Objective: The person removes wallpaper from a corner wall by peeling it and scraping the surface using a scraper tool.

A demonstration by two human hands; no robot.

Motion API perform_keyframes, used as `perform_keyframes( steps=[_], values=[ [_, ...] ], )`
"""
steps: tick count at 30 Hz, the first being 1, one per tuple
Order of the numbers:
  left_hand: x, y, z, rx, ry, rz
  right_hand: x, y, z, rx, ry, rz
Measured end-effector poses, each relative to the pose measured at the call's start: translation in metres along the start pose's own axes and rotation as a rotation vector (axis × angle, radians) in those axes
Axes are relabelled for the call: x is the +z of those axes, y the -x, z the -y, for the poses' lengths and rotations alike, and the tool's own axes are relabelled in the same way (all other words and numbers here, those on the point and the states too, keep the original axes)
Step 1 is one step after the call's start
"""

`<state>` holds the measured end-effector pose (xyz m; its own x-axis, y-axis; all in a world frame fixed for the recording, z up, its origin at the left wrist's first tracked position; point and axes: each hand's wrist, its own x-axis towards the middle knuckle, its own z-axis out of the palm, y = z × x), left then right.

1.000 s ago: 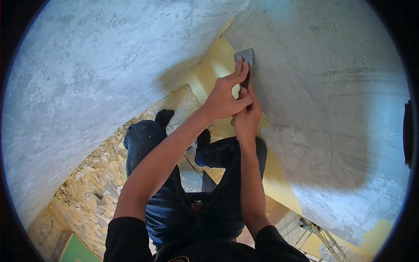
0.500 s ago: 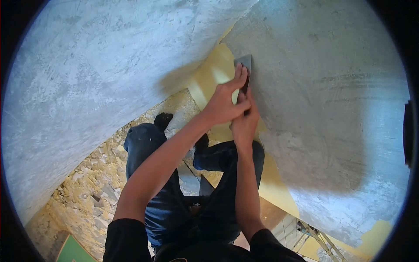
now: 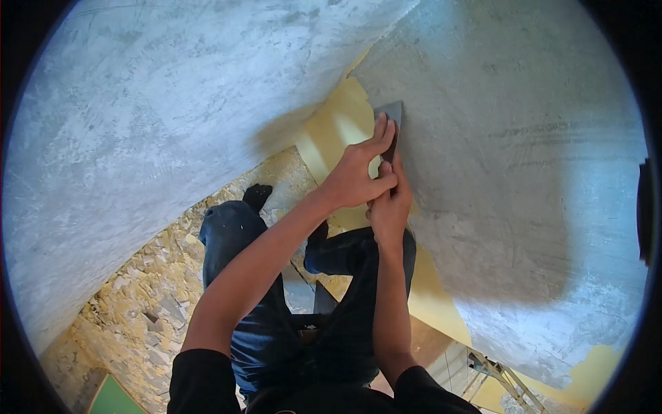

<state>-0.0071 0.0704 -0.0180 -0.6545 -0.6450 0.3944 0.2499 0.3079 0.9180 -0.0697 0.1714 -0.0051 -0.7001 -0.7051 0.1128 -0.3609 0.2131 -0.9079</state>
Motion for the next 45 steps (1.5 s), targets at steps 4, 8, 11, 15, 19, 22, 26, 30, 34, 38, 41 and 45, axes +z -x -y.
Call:
perform_keyframes(
  steps=[4,8,11,15,19,22,26,30,34,38,41,45],
  values=[
    [0.003,0.001,0.006,-0.036,0.011,-0.047,0.007,-0.010,-0.006,-0.002,0.026,0.032],
    [-0.002,0.003,-0.002,-0.019,0.001,0.028,0.003,0.002,0.000,0.009,0.047,0.004],
    [0.001,-0.003,0.005,0.009,0.001,-0.063,0.005,-0.010,-0.007,-0.031,0.020,0.026],
    [0.002,0.000,0.001,-0.060,-0.019,-0.030,0.010,-0.007,-0.006,-0.107,0.002,-0.006],
    [0.000,-0.008,0.004,-0.017,-0.070,-0.004,0.011,-0.013,0.014,0.006,-0.033,0.043],
    [-0.002,-0.007,0.004,-0.067,-0.018,-0.038,0.018,-0.014,0.006,-0.085,-0.012,0.038],
    [-0.005,-0.004,0.006,0.061,-0.142,0.023,0.008,-0.008,0.004,-0.134,0.049,0.022],
    [-0.001,-0.013,0.007,0.007,-0.069,-0.076,0.003,-0.026,-0.008,-0.090,0.113,0.113],
    [-0.005,-0.014,0.008,-0.005,-0.073,-0.080,0.008,-0.026,-0.008,0.037,0.007,0.147],
    [-0.010,-0.014,0.011,-0.014,-0.068,-0.036,0.005,-0.020,-0.011,0.074,-0.020,0.147],
    [-0.004,-0.006,0.001,-0.040,-0.031,-0.032,0.001,-0.008,0.001,0.079,-0.105,0.114],
    [-0.003,-0.007,0.001,-0.032,-0.100,-0.022,0.003,-0.013,-0.011,0.071,-0.079,0.111]
  ],
)
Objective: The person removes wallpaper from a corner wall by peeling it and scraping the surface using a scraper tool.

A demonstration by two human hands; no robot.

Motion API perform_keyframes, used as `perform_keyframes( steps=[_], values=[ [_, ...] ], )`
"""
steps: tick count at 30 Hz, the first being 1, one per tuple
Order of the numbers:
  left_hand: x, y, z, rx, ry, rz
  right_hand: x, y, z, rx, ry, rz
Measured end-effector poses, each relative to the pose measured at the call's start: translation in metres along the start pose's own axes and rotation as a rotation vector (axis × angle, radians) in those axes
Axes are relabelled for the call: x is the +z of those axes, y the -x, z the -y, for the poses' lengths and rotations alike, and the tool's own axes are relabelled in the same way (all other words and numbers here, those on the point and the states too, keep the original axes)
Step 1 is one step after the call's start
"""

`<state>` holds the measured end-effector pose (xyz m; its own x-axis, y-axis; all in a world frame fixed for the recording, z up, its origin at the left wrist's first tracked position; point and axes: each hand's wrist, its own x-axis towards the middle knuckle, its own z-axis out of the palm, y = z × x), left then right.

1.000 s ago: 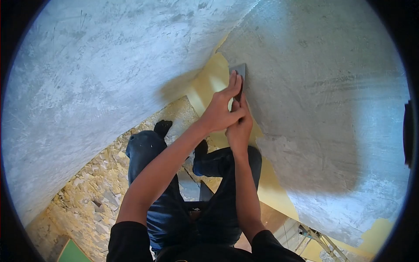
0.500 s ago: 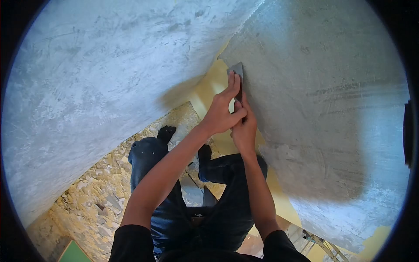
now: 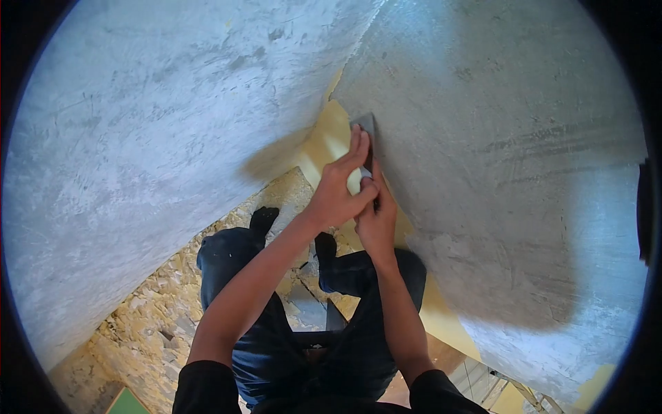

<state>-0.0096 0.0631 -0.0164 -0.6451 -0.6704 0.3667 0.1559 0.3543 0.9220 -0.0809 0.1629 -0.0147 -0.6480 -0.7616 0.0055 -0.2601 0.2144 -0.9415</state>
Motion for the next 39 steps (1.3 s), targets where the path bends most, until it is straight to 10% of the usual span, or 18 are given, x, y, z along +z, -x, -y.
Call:
perform_keyframes(
  steps=[24,27,29,39],
  values=[
    [-0.010,-0.009,0.014,-0.077,0.143,-0.051,0.010,-0.016,0.014,0.015,0.078,0.067],
    [-0.009,-0.001,0.010,-0.049,0.075,0.031,0.013,-0.007,-0.008,-0.437,0.255,-0.127],
    [-0.010,-0.002,0.010,-0.017,0.025,0.071,0.008,-0.003,0.001,-0.113,0.027,-0.060],
    [-0.001,-0.004,0.008,0.056,0.006,0.003,-0.005,-0.007,0.024,0.092,0.049,0.029]
  ],
)
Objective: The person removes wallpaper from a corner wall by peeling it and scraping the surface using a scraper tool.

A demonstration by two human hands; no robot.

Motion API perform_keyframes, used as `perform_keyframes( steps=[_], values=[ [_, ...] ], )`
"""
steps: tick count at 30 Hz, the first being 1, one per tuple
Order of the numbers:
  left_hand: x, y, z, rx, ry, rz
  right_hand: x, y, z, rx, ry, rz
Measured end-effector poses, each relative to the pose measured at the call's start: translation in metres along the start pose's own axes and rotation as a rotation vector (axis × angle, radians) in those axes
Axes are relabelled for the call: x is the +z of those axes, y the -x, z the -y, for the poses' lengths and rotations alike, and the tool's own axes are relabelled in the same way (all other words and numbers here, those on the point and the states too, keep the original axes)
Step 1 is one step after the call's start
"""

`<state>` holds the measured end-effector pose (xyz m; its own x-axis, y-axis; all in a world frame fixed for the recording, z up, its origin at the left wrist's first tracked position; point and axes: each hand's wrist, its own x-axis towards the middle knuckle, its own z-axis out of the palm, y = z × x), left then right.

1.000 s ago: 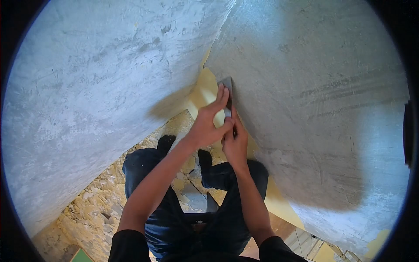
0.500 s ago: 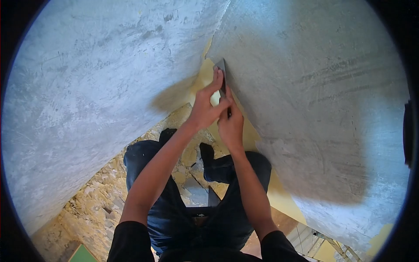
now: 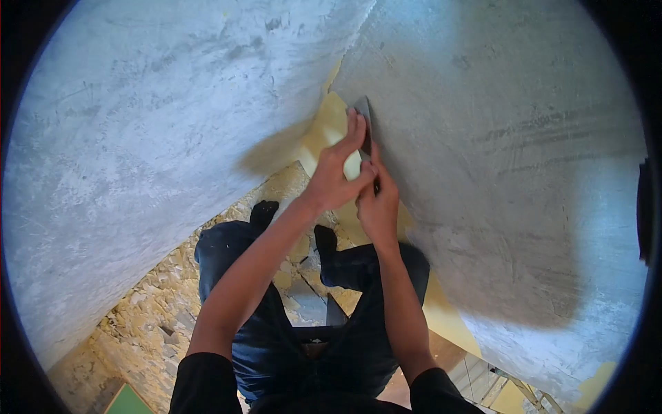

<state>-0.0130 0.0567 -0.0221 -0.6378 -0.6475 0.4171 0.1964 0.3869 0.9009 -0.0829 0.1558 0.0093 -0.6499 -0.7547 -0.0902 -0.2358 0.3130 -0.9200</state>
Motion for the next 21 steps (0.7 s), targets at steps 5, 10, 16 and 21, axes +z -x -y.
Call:
perform_keyframes(
  steps=[5,10,16,21],
  values=[
    [-0.003,0.000,-0.004,0.003,0.004,-0.001,0.009,0.001,-0.019,-0.185,0.025,-0.054],
    [-0.003,-0.003,0.001,0.014,-0.050,-0.018,0.012,-0.009,-0.027,-0.225,0.046,-0.072],
    [-0.005,0.000,-0.002,0.013,-0.025,-0.004,0.008,0.005,-0.006,-0.137,-0.034,-0.029],
    [0.001,0.000,0.004,-0.017,-0.001,-0.019,0.010,0.000,-0.020,-0.143,0.069,-0.071]
  ],
)
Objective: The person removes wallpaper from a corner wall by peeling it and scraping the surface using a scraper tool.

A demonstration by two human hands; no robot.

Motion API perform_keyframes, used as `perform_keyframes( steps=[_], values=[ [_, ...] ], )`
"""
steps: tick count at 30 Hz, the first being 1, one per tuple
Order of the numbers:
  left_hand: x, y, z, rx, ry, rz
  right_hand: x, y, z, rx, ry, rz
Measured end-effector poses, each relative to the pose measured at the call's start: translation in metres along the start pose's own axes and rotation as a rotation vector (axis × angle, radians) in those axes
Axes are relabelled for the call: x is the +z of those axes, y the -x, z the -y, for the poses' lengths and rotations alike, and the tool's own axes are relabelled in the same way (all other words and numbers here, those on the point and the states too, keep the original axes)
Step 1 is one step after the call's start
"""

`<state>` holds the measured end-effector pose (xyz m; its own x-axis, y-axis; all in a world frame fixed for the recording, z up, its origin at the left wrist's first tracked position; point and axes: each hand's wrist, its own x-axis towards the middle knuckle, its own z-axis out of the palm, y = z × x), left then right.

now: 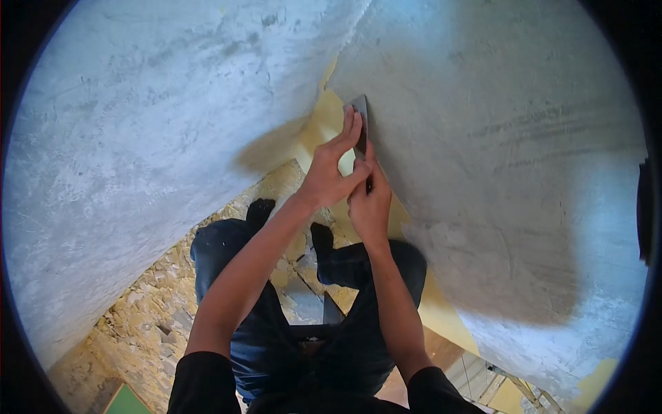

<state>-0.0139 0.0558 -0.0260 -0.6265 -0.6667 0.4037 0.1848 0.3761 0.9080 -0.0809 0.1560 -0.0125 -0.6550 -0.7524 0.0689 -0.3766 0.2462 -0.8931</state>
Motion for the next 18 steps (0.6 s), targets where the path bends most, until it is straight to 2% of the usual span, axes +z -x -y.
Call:
perform_keyframes(
  steps=[2,6,8,11,12,14,18],
  values=[
    [-0.003,-0.004,0.000,0.047,-0.044,-0.023,0.000,-0.001,0.010,0.023,-0.118,0.035],
    [-0.008,-0.002,-0.003,0.036,-0.007,0.016,0.000,0.002,0.006,-0.002,-0.063,0.026],
    [-0.001,0.000,0.004,0.053,-0.039,-0.031,0.005,-0.005,-0.003,-0.159,-0.040,-0.054],
    [-0.003,-0.009,0.011,-0.047,0.125,-0.069,0.005,-0.009,0.029,0.007,0.015,0.043],
    [-0.003,-0.005,0.007,-0.041,0.121,-0.068,0.004,-0.004,0.028,0.002,0.012,0.041],
    [-0.003,0.003,-0.002,0.000,-0.013,-0.001,0.005,0.006,0.017,-0.172,-0.064,-0.048],
    [0.003,-0.003,-0.002,0.012,-0.013,-0.044,0.003,-0.004,-0.001,-0.183,0.039,-0.066]
  ],
)
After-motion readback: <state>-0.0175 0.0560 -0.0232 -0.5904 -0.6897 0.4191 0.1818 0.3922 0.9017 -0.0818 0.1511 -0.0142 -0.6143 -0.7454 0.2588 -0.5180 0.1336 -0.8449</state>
